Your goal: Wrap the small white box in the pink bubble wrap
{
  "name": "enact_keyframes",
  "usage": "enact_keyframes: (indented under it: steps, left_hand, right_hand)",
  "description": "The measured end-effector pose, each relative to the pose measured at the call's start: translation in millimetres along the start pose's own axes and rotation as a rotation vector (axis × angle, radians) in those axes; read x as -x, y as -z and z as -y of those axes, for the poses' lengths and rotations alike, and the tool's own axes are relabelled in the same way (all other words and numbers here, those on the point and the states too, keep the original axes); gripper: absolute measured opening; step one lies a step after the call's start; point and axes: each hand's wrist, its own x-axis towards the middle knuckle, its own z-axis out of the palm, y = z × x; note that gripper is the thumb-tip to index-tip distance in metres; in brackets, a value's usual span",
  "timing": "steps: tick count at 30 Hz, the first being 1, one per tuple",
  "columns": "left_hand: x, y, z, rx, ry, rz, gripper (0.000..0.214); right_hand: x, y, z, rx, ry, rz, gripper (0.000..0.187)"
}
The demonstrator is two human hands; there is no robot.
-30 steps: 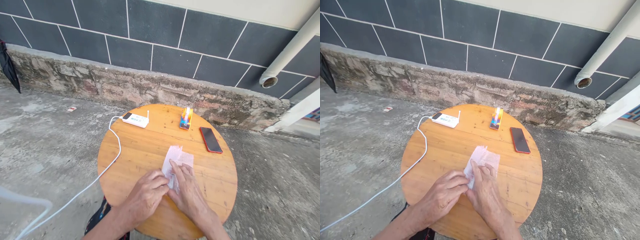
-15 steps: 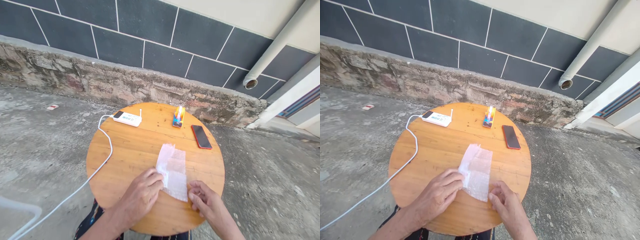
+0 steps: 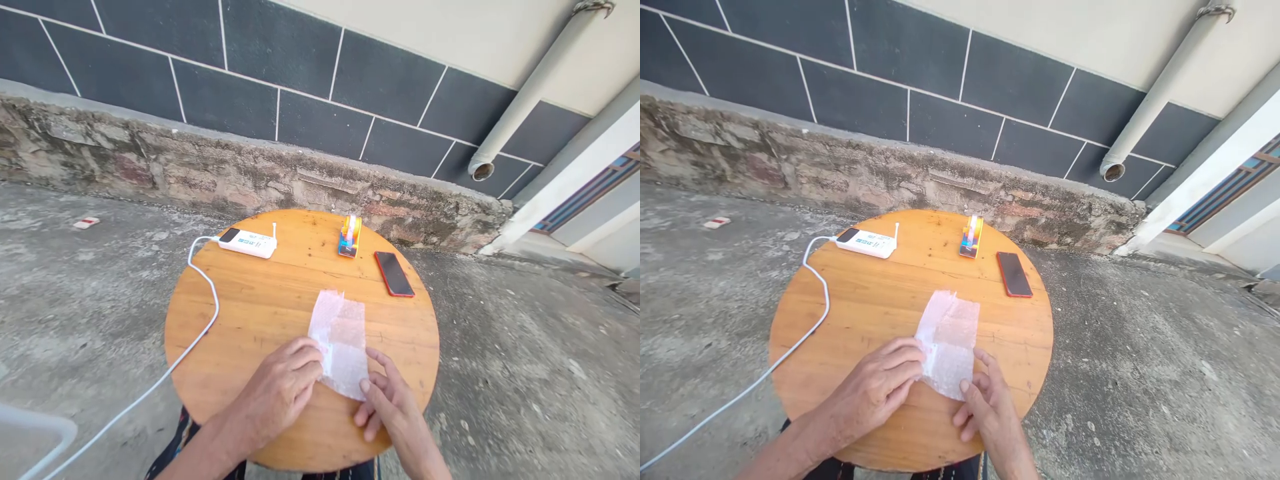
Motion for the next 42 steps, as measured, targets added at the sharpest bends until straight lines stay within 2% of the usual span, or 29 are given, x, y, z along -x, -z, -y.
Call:
enact_keyframes:
  steps: [9,15,22,26,33,38,42]
  left_hand:
    - [3.6,8.1,-3.0,0.131,0.027,0.011,0.038]
    - [1.1,7.3,7.0,0.110,-0.075,-0.028,0.025]
    - [-1.5,7.0,9.2,0.104,-0.082,-0.040,0.022]
    - [0.6,0.1,4.6,0.107,-0.044,-0.084,0.022]
    - [5.2,-21.7,-15.6,0.035,0.067,-0.194,0.023]
    - [2.6,-18.5,-19.3,0.013,0.057,-0.134,0.022]
    - [0.1,-11.2,-19.0,0.006,0.045,-0.093,0.020]
  right_hand:
    - [-8.0,-8.9,5.3,-0.033,0.027,-0.018,0.064]
    - [-7.7,-5.7,8.2,0.020,0.005,0.052,0.043]
    - [-15.6,-6.9,7.0,0.152,-0.038,0.117,0.046]
    - [-20.7,-9.4,3.0,0.263,-0.017,0.063,0.043]
    - [-28.1,-6.3,3.6,0.425,0.075,-0.022,0.032]
    - [-35.1,-9.7,4.2,0.750,0.215,-0.155,0.025]
    - [-35.1,-17.4,10.3,0.937,0.216,-0.230,0.026]
